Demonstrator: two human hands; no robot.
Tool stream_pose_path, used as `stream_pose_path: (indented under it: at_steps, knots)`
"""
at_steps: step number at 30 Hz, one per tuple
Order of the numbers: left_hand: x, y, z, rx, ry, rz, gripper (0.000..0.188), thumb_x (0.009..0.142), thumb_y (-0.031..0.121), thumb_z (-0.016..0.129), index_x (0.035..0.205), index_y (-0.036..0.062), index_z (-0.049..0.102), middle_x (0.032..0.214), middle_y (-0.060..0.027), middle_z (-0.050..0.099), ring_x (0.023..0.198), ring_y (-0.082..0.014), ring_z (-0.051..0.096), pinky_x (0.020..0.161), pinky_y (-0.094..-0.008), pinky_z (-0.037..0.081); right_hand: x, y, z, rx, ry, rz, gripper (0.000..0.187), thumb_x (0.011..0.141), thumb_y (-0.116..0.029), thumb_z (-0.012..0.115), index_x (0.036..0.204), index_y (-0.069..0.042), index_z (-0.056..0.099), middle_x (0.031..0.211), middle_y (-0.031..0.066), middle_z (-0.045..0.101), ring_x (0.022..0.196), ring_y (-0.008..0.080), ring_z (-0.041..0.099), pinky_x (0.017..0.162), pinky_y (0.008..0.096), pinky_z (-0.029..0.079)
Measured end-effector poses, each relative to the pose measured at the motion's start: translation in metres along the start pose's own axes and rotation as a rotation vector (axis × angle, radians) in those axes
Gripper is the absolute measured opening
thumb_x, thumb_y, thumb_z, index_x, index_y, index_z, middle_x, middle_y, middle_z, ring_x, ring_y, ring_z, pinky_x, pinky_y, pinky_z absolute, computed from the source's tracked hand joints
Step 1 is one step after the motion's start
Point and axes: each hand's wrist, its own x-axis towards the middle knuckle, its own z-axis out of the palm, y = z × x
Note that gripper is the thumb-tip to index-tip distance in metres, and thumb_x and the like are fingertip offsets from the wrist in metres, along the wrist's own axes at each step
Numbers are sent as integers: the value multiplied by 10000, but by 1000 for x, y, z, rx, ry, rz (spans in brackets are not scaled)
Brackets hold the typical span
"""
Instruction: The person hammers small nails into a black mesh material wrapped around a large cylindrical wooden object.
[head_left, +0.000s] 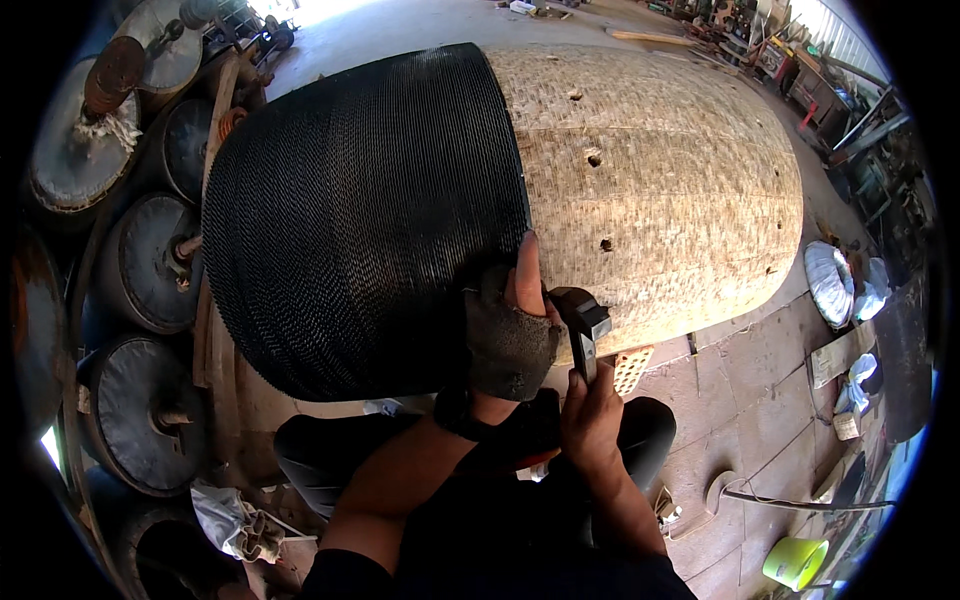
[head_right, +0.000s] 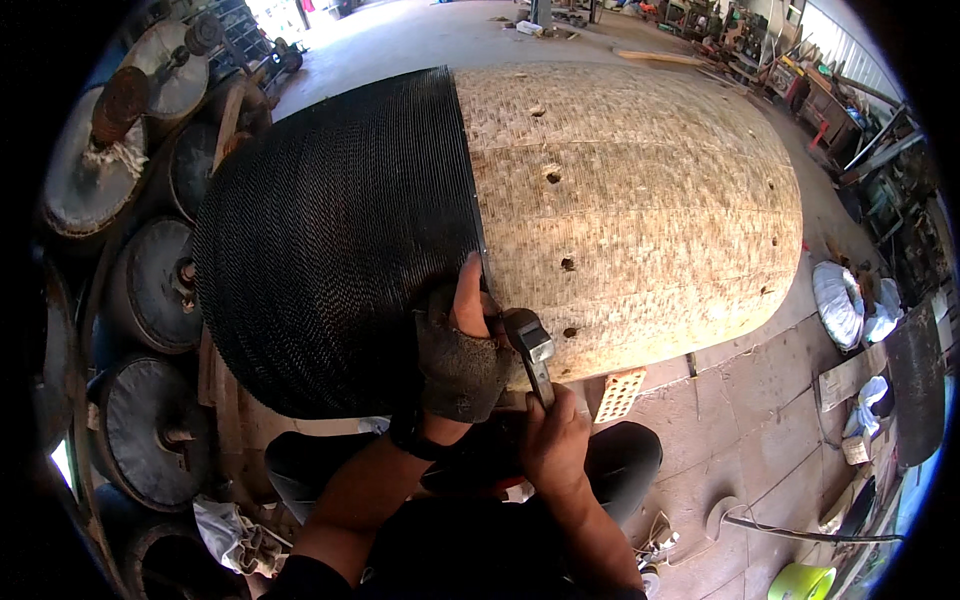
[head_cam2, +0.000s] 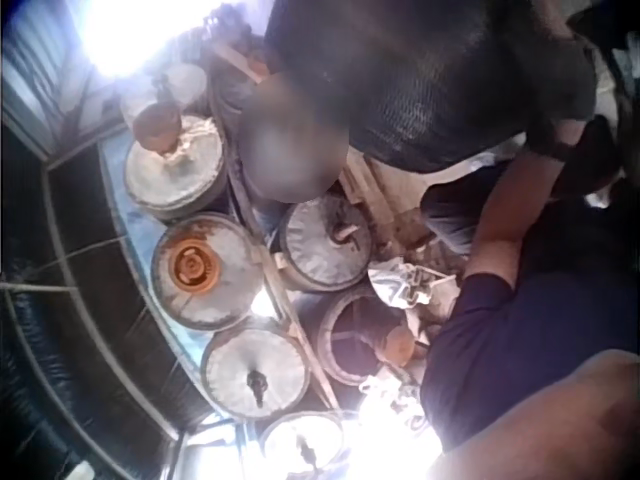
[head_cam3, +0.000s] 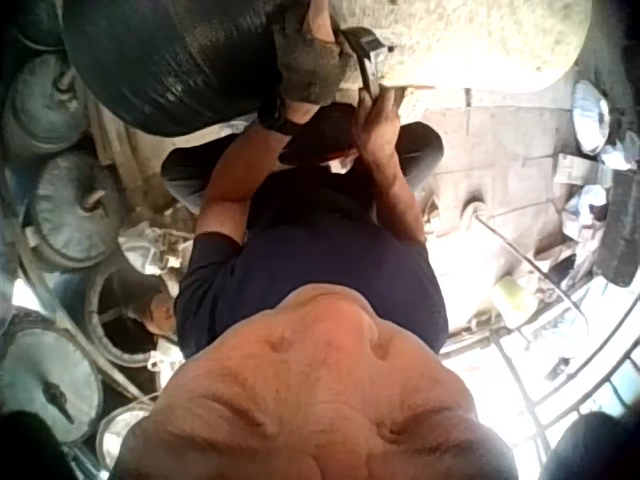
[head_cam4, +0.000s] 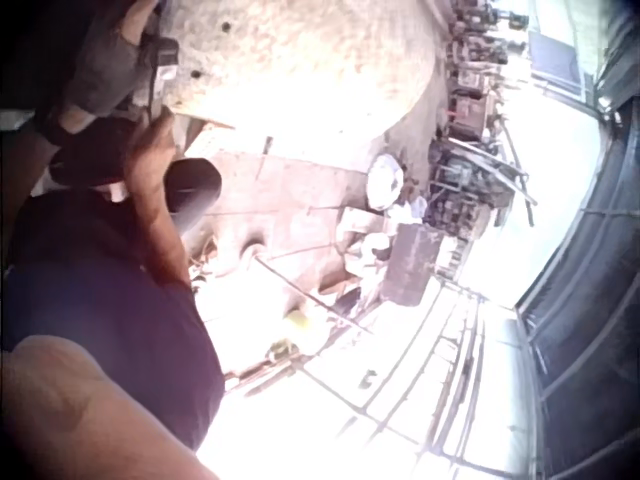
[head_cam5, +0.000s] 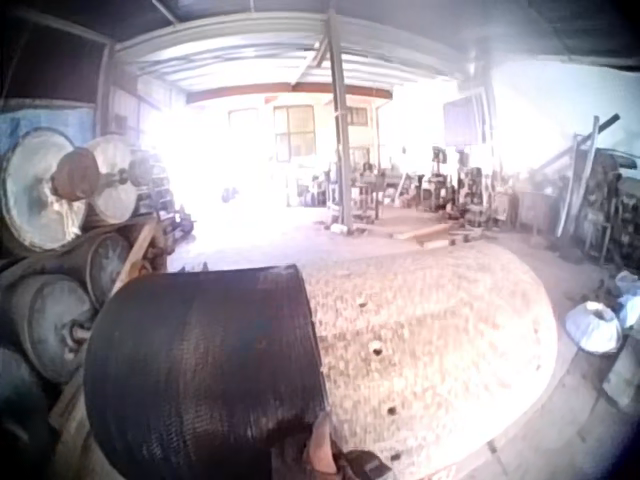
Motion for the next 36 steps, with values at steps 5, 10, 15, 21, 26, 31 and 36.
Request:
stream_pose_path:
  at_steps: [5,10,15,21,26,31,36]
  knots:
    - [4,9,-5,71,-6,16,856,755,-24,717,1528,-30,348,884,-100,578,789,-267,584,741,-443,491,-3,-8,-3,-42,12,16,224,946,-60,631,1127,36,541,811,286,613,757,500,621,644,545,478]
    - [1,7,-2,83,-7,7,871,758,-21,723,1535,-35,331,899,-126,584,804,-293,586,764,-453,492,-3,-17,-9,43,41,29,186,980,-97,613,1094,24,529,760,282,616,692,510,623,582,539,476]
    - [8,14,-12,48,-23,-42,885,763,-34,726,1542,-49,306,1025,-183,601,925,-319,608,845,-462,496,4,-10,-1,-76,29,-16,165,988,-92,568,1095,31,539,748,252,611,675,458,635,578,485,480]
    - [-52,18,-55,-78,-192,-32,699,796,56,767,1432,-41,495,1225,-235,587,1105,-404,599,930,-483,507,1,-2,2,19,209,-260,150,1007,-83,518,1070,51,537,737,196,653,601,359,646,555,426,486]
    - [-149,8,-60,37,-618,-76,461,863,201,716,1273,8,634,1211,-190,628,1062,-355,624,889,-472,530,-10,2,2,70,75,-14,193,1048,-169,501,1004,18,519,674,134,583,560,222,585,515,369,430]
    - [-225,-3,-48,27,-617,-44,281,890,182,686,1124,27,700,1185,-161,672,1054,-304,654,868,-434,555,-1,1,5,-181,16,-75,141,990,-106,554,1057,19,551,780,281,606,717,494,611,607,470,494]
    - [-231,-17,-36,-36,-829,-54,248,960,166,631,1136,9,706,1161,-182,695,1069,-302,674,915,-431,559,-16,-11,-3,180,60,26,150,1009,-131,556,1006,19,550,749,248,617,625,438,610,568,454,486]
